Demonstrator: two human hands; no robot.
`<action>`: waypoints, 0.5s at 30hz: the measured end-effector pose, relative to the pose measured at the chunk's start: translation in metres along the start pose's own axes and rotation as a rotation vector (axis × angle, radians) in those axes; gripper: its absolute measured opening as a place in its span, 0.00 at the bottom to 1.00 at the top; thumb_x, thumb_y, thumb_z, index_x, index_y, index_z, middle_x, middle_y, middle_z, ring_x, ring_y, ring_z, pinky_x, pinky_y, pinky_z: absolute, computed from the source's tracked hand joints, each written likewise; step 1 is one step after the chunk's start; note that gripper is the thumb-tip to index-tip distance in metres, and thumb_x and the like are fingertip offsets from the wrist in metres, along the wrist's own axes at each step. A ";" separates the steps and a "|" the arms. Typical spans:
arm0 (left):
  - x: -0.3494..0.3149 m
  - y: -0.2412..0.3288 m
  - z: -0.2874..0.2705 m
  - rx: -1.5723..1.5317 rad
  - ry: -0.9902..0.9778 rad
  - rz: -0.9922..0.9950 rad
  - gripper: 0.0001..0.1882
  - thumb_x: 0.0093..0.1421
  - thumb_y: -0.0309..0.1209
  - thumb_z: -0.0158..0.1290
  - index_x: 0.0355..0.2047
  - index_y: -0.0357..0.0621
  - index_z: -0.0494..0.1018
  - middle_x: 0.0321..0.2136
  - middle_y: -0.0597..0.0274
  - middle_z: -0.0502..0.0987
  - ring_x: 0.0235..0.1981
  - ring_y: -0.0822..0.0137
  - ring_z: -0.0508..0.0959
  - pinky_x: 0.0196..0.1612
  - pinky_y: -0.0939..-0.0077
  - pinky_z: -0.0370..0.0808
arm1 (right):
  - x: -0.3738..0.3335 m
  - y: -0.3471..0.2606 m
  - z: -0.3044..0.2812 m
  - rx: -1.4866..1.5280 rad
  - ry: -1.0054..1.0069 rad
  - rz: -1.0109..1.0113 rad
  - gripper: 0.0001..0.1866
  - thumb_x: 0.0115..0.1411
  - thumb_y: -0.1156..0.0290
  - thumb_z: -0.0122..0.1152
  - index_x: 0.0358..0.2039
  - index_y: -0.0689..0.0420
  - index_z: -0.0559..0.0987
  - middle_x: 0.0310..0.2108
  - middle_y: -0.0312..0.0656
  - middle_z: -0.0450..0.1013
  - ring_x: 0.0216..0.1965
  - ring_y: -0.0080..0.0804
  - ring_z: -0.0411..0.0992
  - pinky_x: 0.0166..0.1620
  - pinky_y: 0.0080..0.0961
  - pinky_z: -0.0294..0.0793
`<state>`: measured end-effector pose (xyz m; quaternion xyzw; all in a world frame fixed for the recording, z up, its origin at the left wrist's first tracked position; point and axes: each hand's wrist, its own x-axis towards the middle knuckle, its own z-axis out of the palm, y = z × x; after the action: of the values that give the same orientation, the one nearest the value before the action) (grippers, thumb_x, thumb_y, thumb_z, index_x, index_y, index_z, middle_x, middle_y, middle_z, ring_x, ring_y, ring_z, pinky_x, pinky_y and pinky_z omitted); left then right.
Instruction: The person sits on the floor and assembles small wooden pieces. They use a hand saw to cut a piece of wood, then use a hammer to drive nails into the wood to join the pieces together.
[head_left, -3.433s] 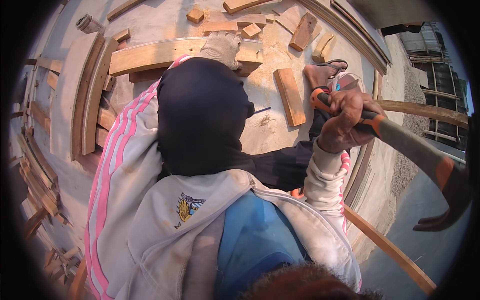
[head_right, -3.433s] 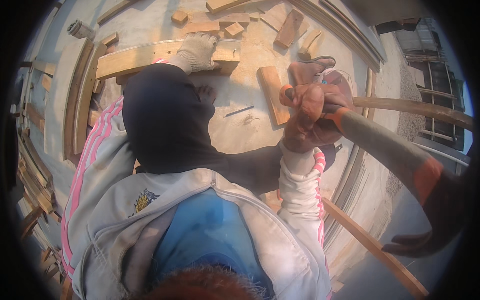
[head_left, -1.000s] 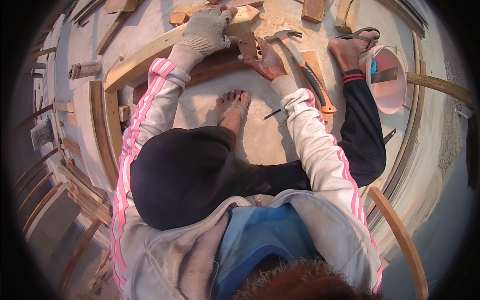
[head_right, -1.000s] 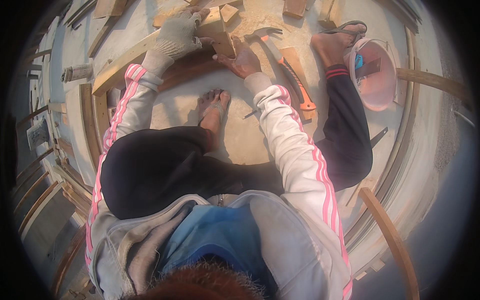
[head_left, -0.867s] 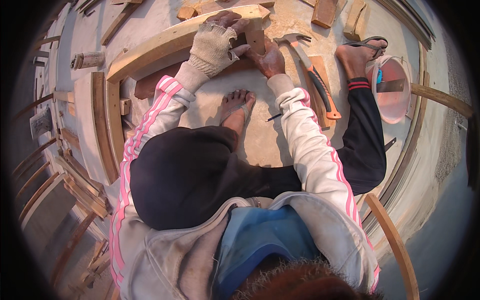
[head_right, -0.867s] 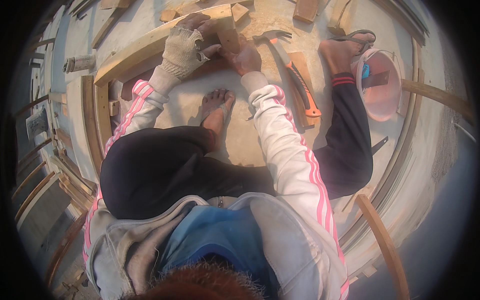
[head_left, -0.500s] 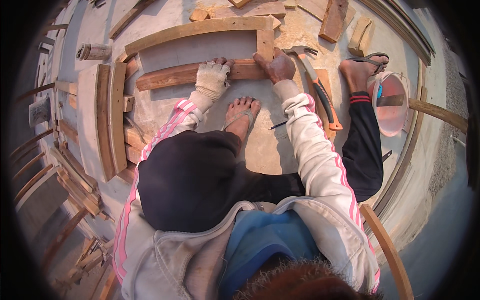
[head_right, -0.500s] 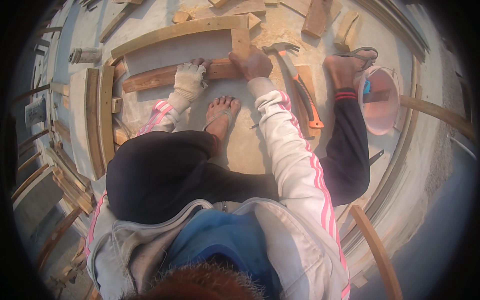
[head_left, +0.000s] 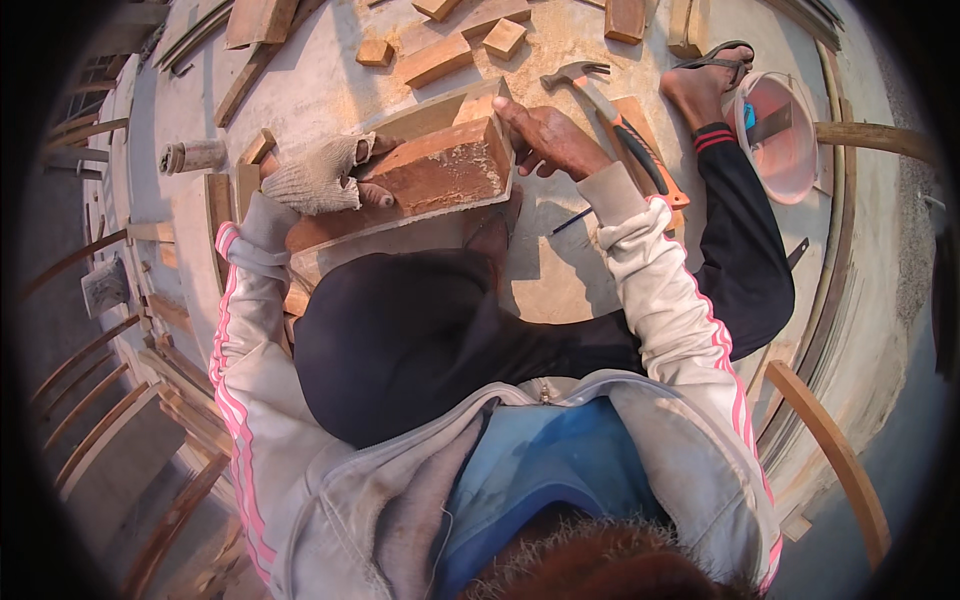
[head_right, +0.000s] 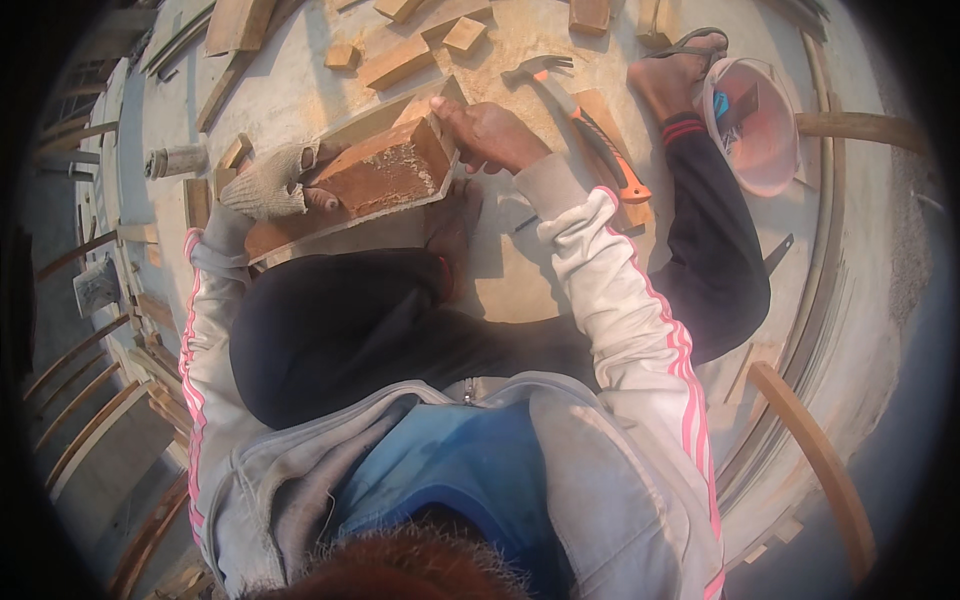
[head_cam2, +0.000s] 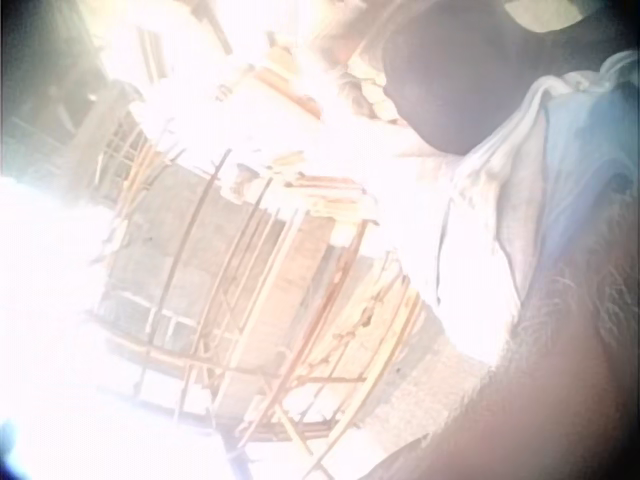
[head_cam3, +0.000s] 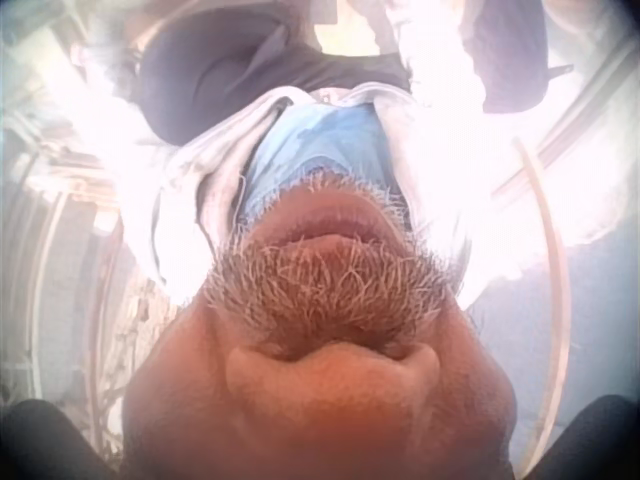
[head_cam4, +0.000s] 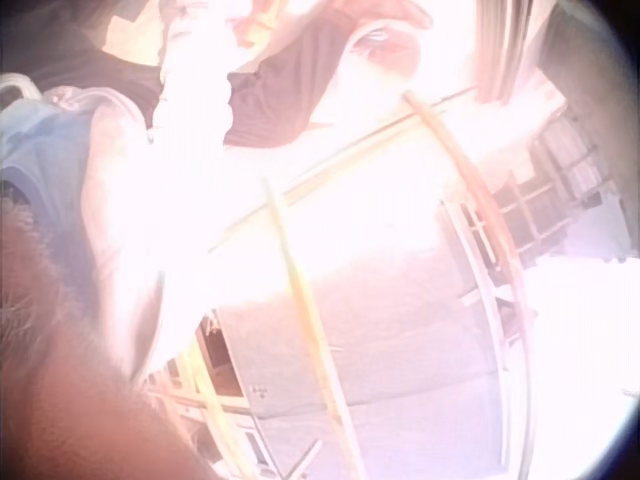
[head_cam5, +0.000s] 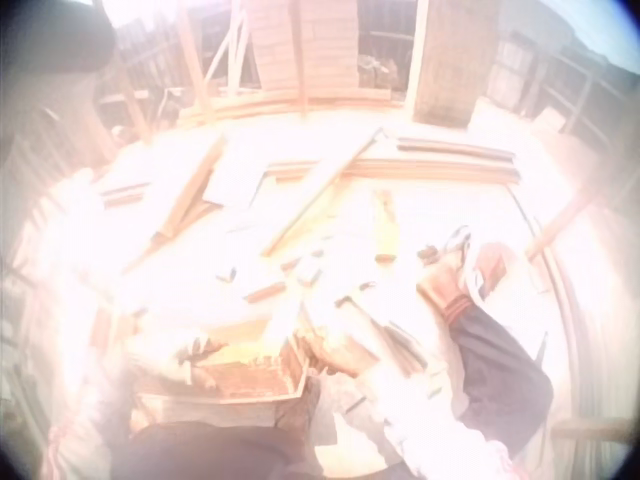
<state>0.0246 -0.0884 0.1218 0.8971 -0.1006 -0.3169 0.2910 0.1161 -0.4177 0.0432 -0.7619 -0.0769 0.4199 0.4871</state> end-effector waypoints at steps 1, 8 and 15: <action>0.003 -0.009 -0.001 -0.088 -0.033 -0.043 0.45 0.58 0.58 0.69 0.66 0.40 0.73 0.57 0.50 0.82 0.59 0.55 0.80 0.60 0.60 0.75 | 0.006 0.003 -0.001 0.011 -0.039 0.028 0.42 0.67 0.23 0.45 0.32 0.57 0.78 0.25 0.36 0.76 0.25 0.25 0.80 0.26 0.23 0.77; 0.057 0.031 -0.003 -0.546 0.005 -0.429 0.39 0.63 0.48 0.70 0.66 0.36 0.72 0.53 0.57 0.82 0.56 0.66 0.79 0.62 0.70 0.73 | 0.064 0.052 -0.003 0.115 -0.174 0.195 0.40 0.69 0.28 0.44 0.40 0.60 0.78 0.28 0.44 0.79 0.27 0.34 0.82 0.27 0.29 0.80; 0.077 0.023 0.000 -0.637 0.026 -0.407 0.39 0.63 0.50 0.69 0.65 0.35 0.73 0.51 0.57 0.82 0.54 0.67 0.78 0.59 0.70 0.73 | 0.073 0.084 -0.006 0.058 0.122 0.069 0.44 0.67 0.29 0.53 0.52 0.65 0.78 0.35 0.53 0.81 0.41 0.46 0.83 0.43 0.42 0.83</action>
<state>0.0844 -0.1355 0.0964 0.7672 0.1870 -0.3724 0.4875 0.1427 -0.4266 -0.0649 -0.7740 -0.0085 0.3913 0.4978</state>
